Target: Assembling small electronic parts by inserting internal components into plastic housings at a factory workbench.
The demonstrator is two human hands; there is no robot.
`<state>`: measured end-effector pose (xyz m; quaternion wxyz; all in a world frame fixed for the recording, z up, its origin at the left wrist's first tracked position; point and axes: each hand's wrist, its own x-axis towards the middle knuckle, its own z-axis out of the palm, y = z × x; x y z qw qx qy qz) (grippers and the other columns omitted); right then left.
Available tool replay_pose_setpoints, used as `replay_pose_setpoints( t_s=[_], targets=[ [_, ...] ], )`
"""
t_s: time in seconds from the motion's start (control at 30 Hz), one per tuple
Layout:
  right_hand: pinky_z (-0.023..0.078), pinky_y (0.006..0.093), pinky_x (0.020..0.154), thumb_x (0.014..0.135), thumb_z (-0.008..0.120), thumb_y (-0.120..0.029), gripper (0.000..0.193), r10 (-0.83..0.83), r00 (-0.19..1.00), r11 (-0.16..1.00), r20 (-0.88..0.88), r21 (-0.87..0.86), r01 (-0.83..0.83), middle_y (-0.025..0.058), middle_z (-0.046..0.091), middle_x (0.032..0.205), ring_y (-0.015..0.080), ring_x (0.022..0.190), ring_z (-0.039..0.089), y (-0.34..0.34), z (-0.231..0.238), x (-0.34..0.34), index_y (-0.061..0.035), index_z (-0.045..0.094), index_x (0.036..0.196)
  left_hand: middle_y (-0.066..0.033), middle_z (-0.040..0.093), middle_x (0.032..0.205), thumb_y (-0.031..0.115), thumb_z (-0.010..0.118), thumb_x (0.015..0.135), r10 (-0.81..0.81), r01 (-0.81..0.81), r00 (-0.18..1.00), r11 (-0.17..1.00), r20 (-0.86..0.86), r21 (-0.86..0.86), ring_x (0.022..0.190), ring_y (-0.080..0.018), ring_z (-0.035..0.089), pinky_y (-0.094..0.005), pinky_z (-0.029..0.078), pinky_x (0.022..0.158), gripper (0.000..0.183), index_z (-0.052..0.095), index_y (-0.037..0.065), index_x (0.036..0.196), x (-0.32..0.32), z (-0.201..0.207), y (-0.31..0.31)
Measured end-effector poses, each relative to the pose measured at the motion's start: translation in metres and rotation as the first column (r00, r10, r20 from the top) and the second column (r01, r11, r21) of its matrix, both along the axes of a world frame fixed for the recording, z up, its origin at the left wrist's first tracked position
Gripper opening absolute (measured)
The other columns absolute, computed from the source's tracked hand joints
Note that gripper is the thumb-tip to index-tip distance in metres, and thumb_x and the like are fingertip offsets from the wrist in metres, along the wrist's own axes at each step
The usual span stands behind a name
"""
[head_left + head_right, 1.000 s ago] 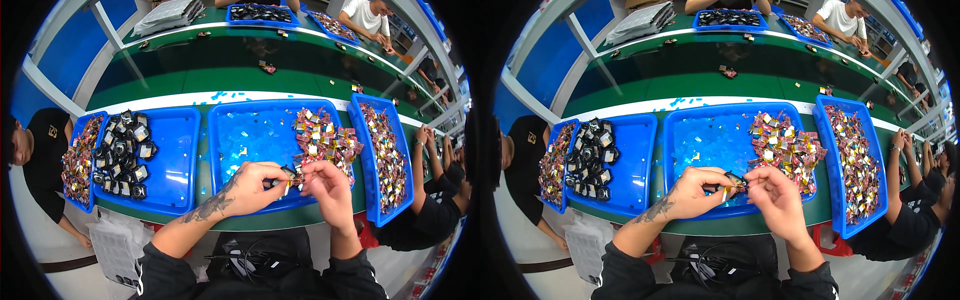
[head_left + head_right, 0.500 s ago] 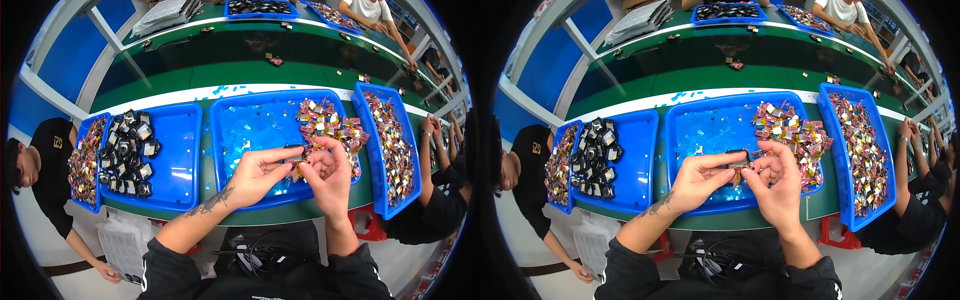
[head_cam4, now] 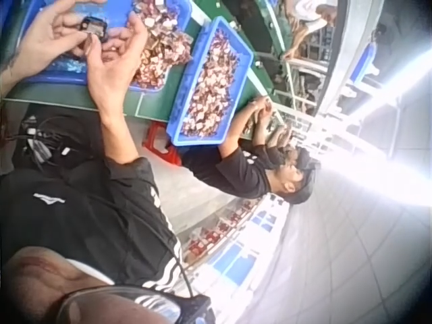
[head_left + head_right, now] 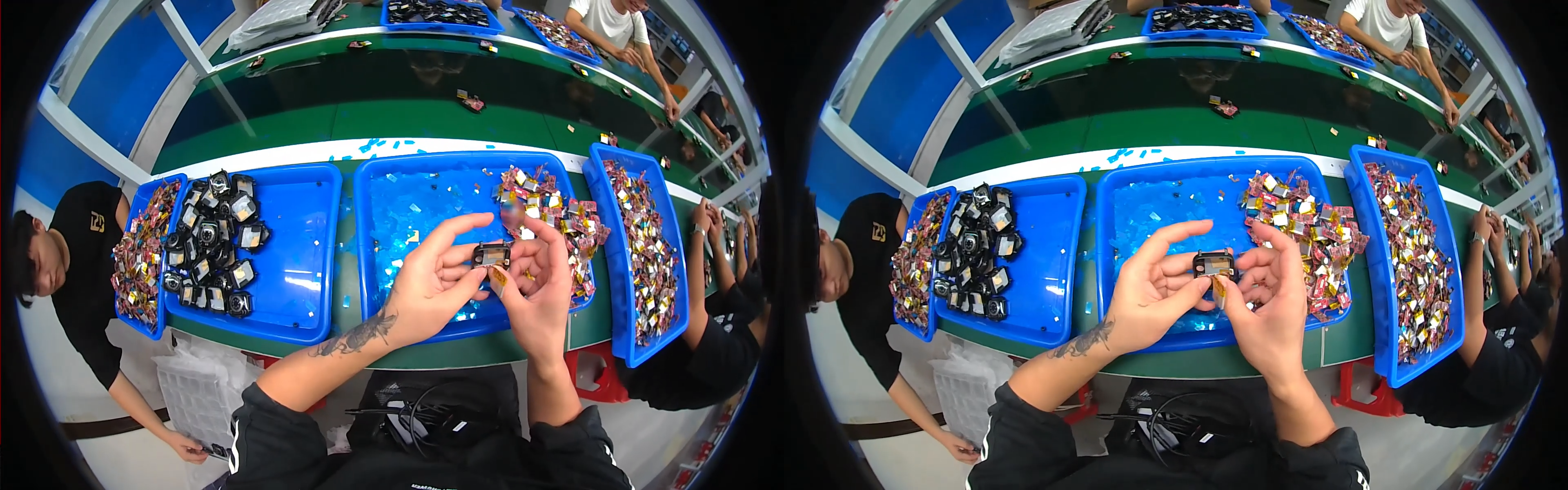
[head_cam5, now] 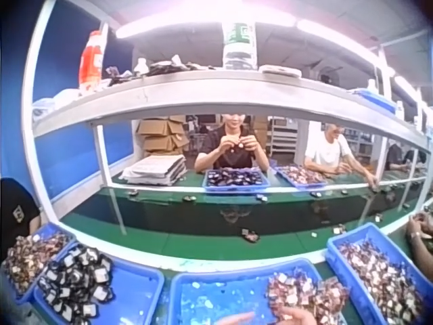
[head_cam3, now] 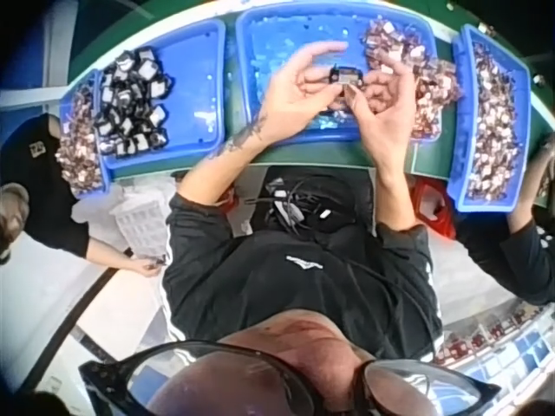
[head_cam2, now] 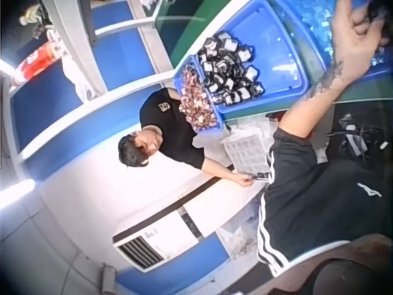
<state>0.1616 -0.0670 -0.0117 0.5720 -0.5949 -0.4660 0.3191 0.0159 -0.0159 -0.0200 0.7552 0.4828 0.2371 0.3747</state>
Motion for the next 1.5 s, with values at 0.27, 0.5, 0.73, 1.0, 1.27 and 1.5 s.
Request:
replay_pose_setpoints(
  t_s=[0.27,0.5,0.73,1.0,1.27,1.5],
  targets=[
    [0.049,0.0199,0.063,0.082,0.058,0.008,0.048,0.177,0.975,0.982,0.137,0.049,-0.185,0.0039,0.062,0.085,0.0091,0.076,0.062,0.040,0.020,0.000,-0.0012,0.046,0.128,-0.0174,0.054,0.130,-0.002,0.054,0.093,0.206,-0.197,0.978,0.966,-0.041,0.166,0.113,-0.0210,0.058,-0.0327,0.051,0.087,0.058,0.025,0.008,0.142,-0.013,0.010,0.005],
    [0.041,0.0226,0.053,0.073,0.078,-0.009,0.052,0.268,0.929,0.918,0.255,-0.360,-0.166,0.0036,0.066,0.080,0.0076,0.064,0.056,0.236,0.021,0.024,-0.0015,0.054,0.118,-0.0141,0.065,0.102,0.014,0.063,0.086,0.870,0.137,0.096,0.469,-0.483,0.872,0.099,-0.0337,0.060,-0.0437,0.050,0.084,0.027,0.061,0.003,0.111,-0.154,0.014,0.015],
    [0.054,0.0341,0.063,0.057,0.090,-0.013,0.057,0.189,0.909,0.923,0.371,-0.383,-0.035,0.0152,0.067,0.087,0.0240,0.074,0.067,0.287,-0.045,0.014,-0.0002,0.058,0.103,-0.0152,0.065,0.092,0.020,0.070,0.081,0.786,0.152,-0.219,0.613,-0.578,0.775,0.098,-0.0365,0.059,-0.0476,0.050,0.079,0.032,0.056,0.005,0.106,-0.187,-0.002,0.023],
    [0.053,0.0406,0.076,0.075,0.070,-0.013,0.011,0.155,0.573,0.987,0.805,-0.145,-0.064,0.0161,0.069,0.083,0.0328,0.084,0.068,0.228,0.052,0.056,-0.0067,0.070,0.084,-0.0137,0.063,0.082,0.006,0.071,0.077,0.864,0.026,-0.011,0.503,-0.503,0.864,0.076,-0.0361,0.063,-0.0424,0.049,0.067,0.020,0.055,0.005,0.087,-0.177,0.022,0.039],
    [0.053,0.0396,0.077,0.071,0.077,-0.017,0.017,0.478,0.000,0.870,0.878,-0.474,-0.136,0.0130,0.068,0.091,0.0315,0.088,0.066,0.136,0.018,0.073,-0.0078,0.072,0.083,-0.0058,0.066,0.093,0.005,0.064,0.088,0.452,-0.374,0.844,0.881,-0.288,0.288,0.075,-0.0127,0.064,-0.0211,0.052,0.065,0.022,0.057,0.001,0.108,-0.084,0.051,0.059],
    [0.047,0.0312,0.067,0.079,0.070,-0.009,0.012,0.311,0.597,0.941,0.740,-0.152,-0.303,0.0058,0.057,0.074,0.0209,0.070,0.058,0.095,0.037,0.078,-0.0020,0.060,0.081,-0.0134,0.061,0.100,0.001,0.058,0.091,0.145,-0.137,0.989,0.970,0.026,-0.199,0.087,-0.0271,0.068,-0.0322,0.058,0.077,0.033,0.042,0.004,0.120,-0.023,0.013,0.050]
  ],
)
